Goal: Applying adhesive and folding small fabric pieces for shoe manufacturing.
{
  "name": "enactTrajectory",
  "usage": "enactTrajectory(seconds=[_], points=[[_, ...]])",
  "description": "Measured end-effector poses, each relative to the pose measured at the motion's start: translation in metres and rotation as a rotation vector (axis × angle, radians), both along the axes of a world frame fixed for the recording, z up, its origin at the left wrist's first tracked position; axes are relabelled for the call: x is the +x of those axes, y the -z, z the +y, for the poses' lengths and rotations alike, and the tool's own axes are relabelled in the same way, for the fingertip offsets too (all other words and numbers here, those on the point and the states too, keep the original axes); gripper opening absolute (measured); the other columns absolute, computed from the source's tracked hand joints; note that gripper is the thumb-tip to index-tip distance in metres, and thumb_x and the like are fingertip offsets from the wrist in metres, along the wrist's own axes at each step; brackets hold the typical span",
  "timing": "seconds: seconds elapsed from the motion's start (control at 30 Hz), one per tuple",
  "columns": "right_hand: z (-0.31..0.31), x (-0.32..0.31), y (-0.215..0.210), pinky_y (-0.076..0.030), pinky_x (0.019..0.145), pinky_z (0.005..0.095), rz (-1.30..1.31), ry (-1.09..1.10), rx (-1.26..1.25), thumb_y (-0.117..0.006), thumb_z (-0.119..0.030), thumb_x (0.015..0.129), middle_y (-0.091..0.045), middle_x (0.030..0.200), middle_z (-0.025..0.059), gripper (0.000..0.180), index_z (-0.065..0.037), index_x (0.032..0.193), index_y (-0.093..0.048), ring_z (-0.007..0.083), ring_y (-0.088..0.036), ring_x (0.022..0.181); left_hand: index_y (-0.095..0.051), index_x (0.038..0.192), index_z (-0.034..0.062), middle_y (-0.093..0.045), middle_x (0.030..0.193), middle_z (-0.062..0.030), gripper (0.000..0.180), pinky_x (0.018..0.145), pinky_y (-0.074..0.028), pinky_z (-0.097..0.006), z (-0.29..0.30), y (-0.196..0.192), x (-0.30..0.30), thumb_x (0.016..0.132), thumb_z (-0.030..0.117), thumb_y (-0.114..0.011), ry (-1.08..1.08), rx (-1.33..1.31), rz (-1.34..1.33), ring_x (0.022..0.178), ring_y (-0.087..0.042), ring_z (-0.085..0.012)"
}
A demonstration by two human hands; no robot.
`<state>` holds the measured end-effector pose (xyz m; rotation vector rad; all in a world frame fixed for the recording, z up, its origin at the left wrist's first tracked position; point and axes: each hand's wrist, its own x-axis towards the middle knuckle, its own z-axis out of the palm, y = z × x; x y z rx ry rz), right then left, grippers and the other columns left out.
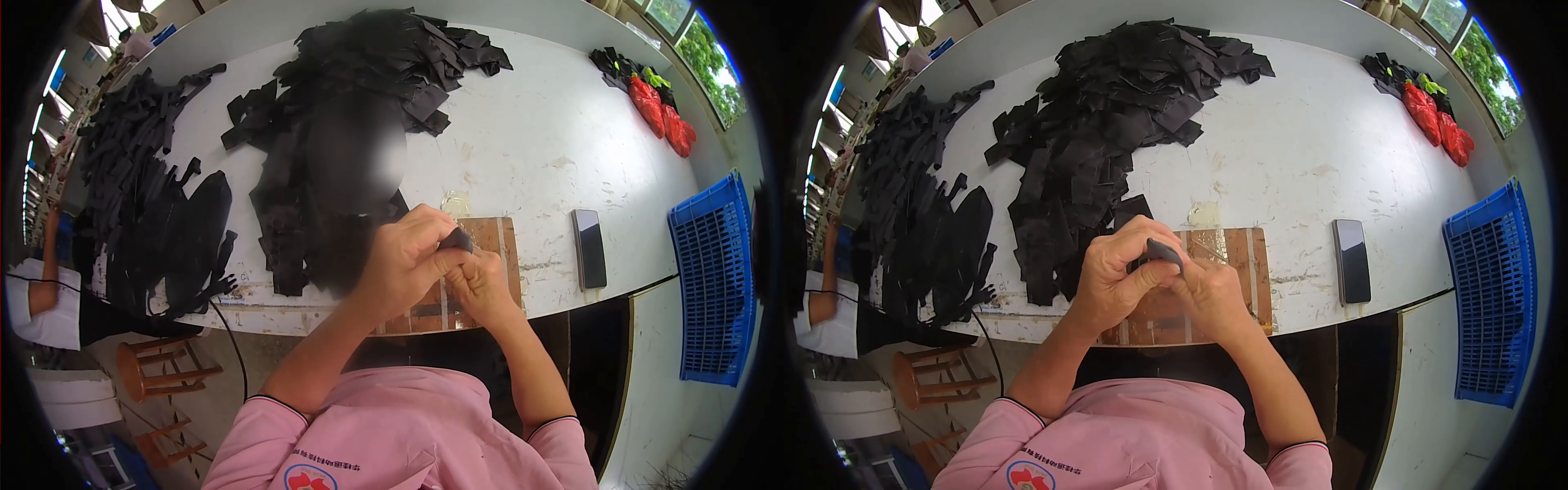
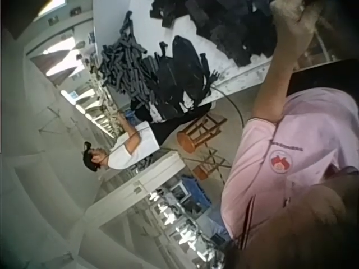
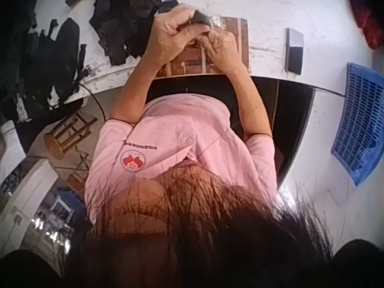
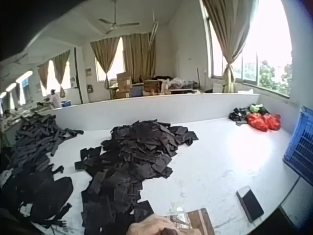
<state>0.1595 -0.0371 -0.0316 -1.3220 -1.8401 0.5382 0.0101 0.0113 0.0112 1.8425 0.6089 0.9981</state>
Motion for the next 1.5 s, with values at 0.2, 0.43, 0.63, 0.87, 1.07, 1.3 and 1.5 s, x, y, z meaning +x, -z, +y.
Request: enactTrajectory(seconds=[0.2, 0.43, 0.63, 0.87, 1.07, 1.3, 1.5], points=[[-0.003, 0.004, -0.008, -0.043, 0.048, 0.0375, -0.021, 0.015, 0.043, -0.06, -0.019, 0.076, -0.053, 0.06, 0.0109, 0.014, -0.006, 0.078, -0.056, 0.0295, -0.054, 0.055, -0.061, 0.084, -0.0007, -0.059, 0.082, -0.0065, 0.007, 0.066, -0.045, -0.022, -0.003, -0.006, 0.0, 0.078, 0.004, -0.061, 0.036, -0.09, -0.017, 0.074, -0.055, -0.0105], [0.0, 0.001, -0.019, -0.042, 0.049, 0.0379, -0.077, 0.02, 0.025, -0.062, -0.022, 0.074, -0.052, 0.06, 0.0099, 0.019, -0.004, 0.073, -0.054, 0.0281, -0.054, 0.055, -0.06, 0.091, -0.0021, -0.06, 0.089, -0.0133, 0.013, 0.073, -0.045, -0.024, -0.011, -0.016, 0.003, 0.081, 0.006, -0.058, 0.033, -0.326, -0.43, 0.081, -0.056, -0.0143], [0.0, 0.002, -0.061, -0.041, 0.047, 0.0361, -0.198, 0.011, 0.054, -0.065, -0.024, 0.073, -0.051, 0.057, 0.0082, 0.024, -0.005, 0.068, -0.053, 0.0256, -0.054, 0.054, -0.057, 0.089, 0.0011, -0.059, 0.089, -0.0133, 0.013, 0.082, -0.039, -0.033, -0.012, -0.015, -0.002, 0.086, 0.013, -0.052, -0.009, -0.408, -0.791, 0.086, -0.053, -0.0199], [0.002, -0.006, -0.022, -0.041, 0.046, 0.035, -0.186, 0.071, 0.113, -0.065, -0.026, 0.072, -0.05, 0.055, 0.0062, 0.025, -0.007, 0.063, -0.052, 0.0238, -0.054, 0.053, -0.057, 0.092, -0.0022, -0.059, 0.089, -0.0129, 0.011, 0.076, -0.043, -0.027, -0.006, -0.002, -0.009, 0.084, -0.001, -0.049, -0.03, -0.455, -0.694, 0.083, -0.055, -0.0156], [-0.003, -0.006, -0.033, -0.041, 0.045, 0.0356, -0.257, 0.084, 0.049, -0.064, -0.025, 0.073, -0.05, 0.054, 0.0066, 0.025, -0.006, 0.063, -0.05, 0.0243, -0.053, 0.052, -0.06, 0.089, -0.0025, -0.06, 0.085, -0.0107, 0.011, 0.073, -0.043, -0.025, 0.004, -0.02, -0.018, 0.079, 0.002, -0.057, -0.078, -0.248, -0.377, 0.079, -0.055, -0.0133], [-0.002, -0.012, -0.019, -0.04, 0.044, 0.0369, -0.132, 0.116, 0.125, -0.062, -0.025, 0.076, -0.05, 0.055, 0.0081, 0.027, -0.006, 0.063, -0.048, 0.0271, -0.051, 0.048, -0.061, 0.082, -0.0017, -0.06, 0.078, -0.0076, 0.008, 0.065, -0.043, -0.022, 0.007, -0.016, -0.024, 0.074, -0.004, -0.06, -0.092, -0.02, -0.209, 0.072, -0.055, -0.0123], [0.01, 0.003, -0.073, -0.04, 0.044, 0.0327, -0.175, -0.023, 0.095, -0.058, -0.025, 0.081, -0.048, 0.052, 0.0093, 0.029, -0.003, 0.063, -0.049, 0.0238, -0.052, 0.047, -0.061, 0.087, -0.0018, -0.061, 0.079, -0.0075, 0.01, 0.062, -0.044, -0.023, 0.007, 0.025, -0.014, 0.077, 0.002, -0.059, -0.372, -0.184, -0.181, 0.067, -0.057, -0.011]])
